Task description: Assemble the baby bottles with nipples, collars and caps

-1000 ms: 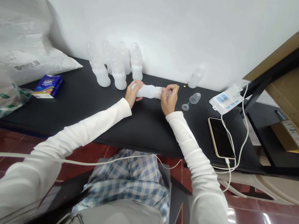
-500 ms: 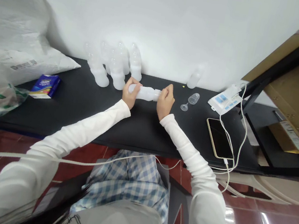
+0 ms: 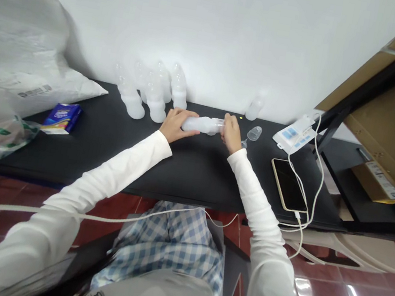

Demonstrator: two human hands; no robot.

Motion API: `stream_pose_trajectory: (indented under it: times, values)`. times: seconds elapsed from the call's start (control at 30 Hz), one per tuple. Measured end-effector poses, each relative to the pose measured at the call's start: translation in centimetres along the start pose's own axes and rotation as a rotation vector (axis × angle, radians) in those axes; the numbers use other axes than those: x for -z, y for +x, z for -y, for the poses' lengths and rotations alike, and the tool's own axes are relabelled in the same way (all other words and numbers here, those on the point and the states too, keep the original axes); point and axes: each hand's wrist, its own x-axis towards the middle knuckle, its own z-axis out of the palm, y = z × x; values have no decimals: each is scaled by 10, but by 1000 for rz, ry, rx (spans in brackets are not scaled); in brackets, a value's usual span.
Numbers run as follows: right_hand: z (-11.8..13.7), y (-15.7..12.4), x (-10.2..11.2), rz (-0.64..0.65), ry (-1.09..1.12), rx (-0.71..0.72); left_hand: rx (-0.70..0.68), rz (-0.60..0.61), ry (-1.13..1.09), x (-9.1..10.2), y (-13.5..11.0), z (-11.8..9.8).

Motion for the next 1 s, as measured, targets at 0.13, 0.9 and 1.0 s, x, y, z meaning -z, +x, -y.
stream_pose_trajectory:
  times: [0.13,0.9,1.0]
  values:
    - [11,-9,14,-71,98,36,71,-61,-10,-18,0,4]
    - [-29,-52,64,116,-1166,12,594,-472,-318,-98,55,38]
    - [-31,-51,66,144,-1142,10,538,-427,-306,-89,33,24]
